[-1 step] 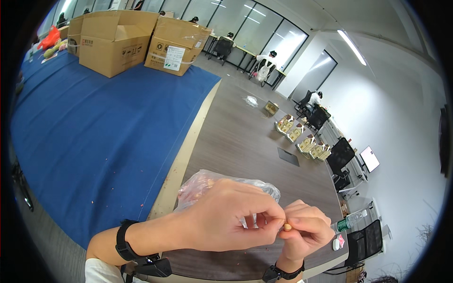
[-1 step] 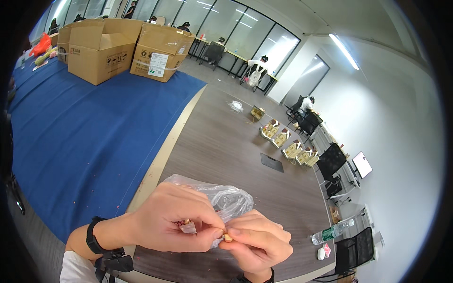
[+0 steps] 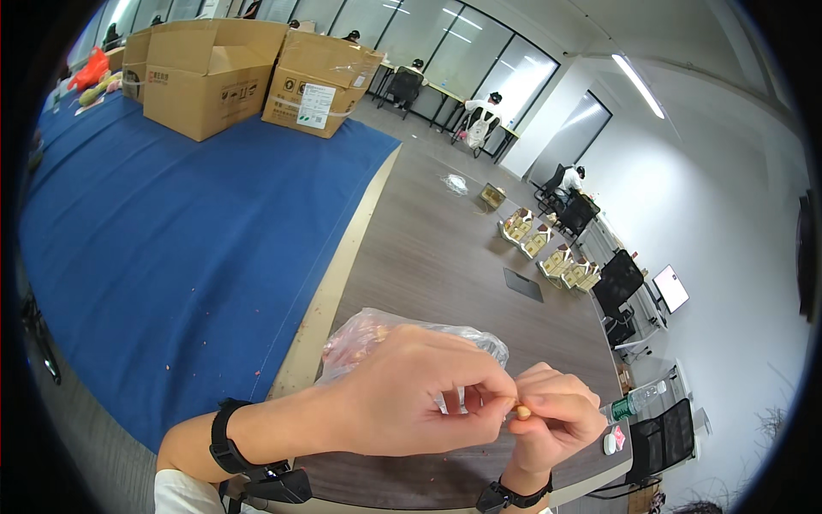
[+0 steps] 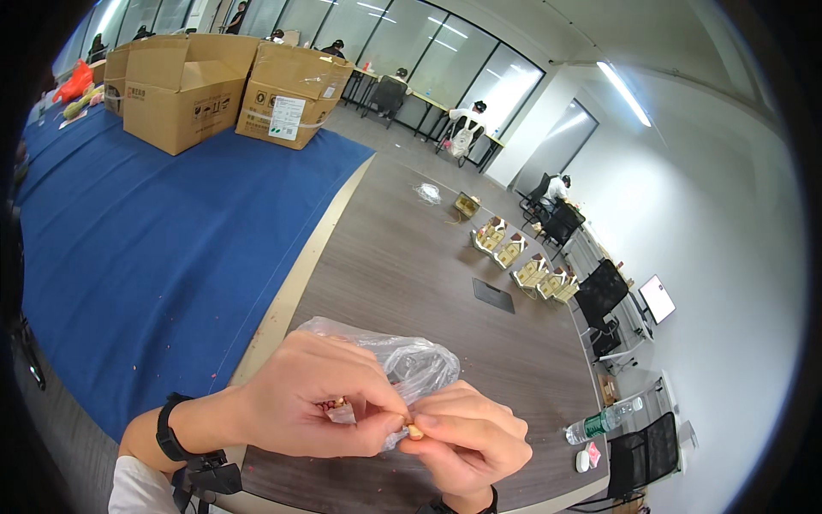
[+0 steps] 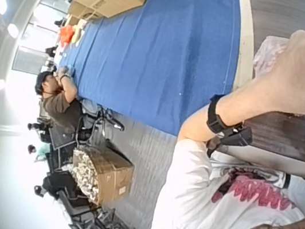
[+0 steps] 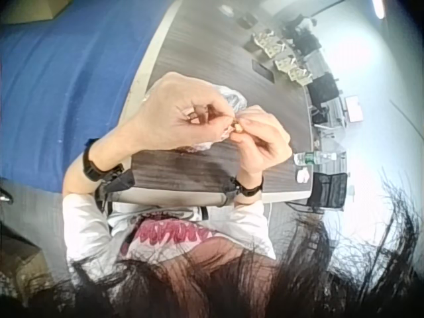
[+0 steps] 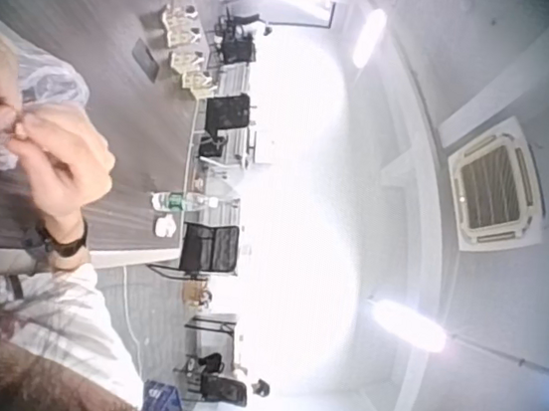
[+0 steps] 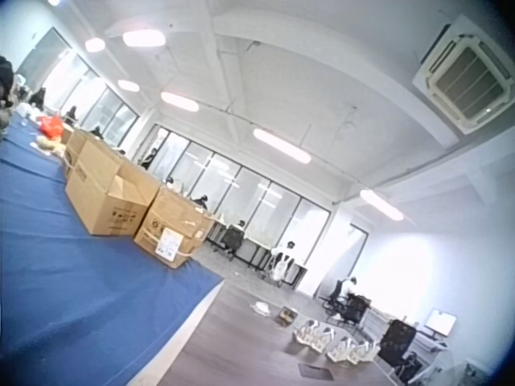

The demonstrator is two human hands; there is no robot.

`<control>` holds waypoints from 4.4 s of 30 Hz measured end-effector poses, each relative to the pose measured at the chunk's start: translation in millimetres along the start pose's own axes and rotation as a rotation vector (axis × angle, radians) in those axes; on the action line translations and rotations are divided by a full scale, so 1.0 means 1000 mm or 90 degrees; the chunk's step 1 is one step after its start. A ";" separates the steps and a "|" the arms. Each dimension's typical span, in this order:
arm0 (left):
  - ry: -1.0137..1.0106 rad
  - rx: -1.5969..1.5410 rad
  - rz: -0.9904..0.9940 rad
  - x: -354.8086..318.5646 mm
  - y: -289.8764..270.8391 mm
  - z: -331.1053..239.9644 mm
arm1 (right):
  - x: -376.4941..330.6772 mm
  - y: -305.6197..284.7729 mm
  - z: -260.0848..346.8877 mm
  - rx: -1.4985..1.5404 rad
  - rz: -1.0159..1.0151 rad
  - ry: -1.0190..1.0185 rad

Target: The recorder manually peels the skin off peanuts from a large plastic bag while sitting at a table.

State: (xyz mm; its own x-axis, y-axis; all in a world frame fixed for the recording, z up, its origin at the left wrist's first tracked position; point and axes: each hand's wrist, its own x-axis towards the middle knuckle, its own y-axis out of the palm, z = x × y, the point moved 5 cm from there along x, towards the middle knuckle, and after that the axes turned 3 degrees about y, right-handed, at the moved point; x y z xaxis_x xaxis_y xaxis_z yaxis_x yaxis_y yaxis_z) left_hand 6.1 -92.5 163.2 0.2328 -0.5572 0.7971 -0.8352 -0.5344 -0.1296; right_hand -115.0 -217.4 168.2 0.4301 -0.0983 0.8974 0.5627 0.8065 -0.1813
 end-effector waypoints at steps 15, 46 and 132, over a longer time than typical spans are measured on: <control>0.092 0.073 -0.019 0.000 -0.006 0.001 | 0.000 -0.003 -0.005 0.079 -0.054 0.108; -0.152 -0.057 0.011 -0.002 0.001 0.005 | 0.005 0.003 0.012 -0.269 0.055 -0.090; -0.063 0.121 0.062 0.004 -0.003 -0.013 | 0.016 0.000 0.014 -0.238 0.057 -0.052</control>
State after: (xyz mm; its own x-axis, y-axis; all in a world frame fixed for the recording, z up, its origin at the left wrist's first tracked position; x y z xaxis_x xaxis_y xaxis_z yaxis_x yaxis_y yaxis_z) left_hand 3.1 -84.5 174.4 0.2115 -0.6663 0.7151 -0.7496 -0.5801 -0.3188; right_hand -117.3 -210.9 188.4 0.4402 0.0210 0.8977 0.7503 0.5406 -0.3805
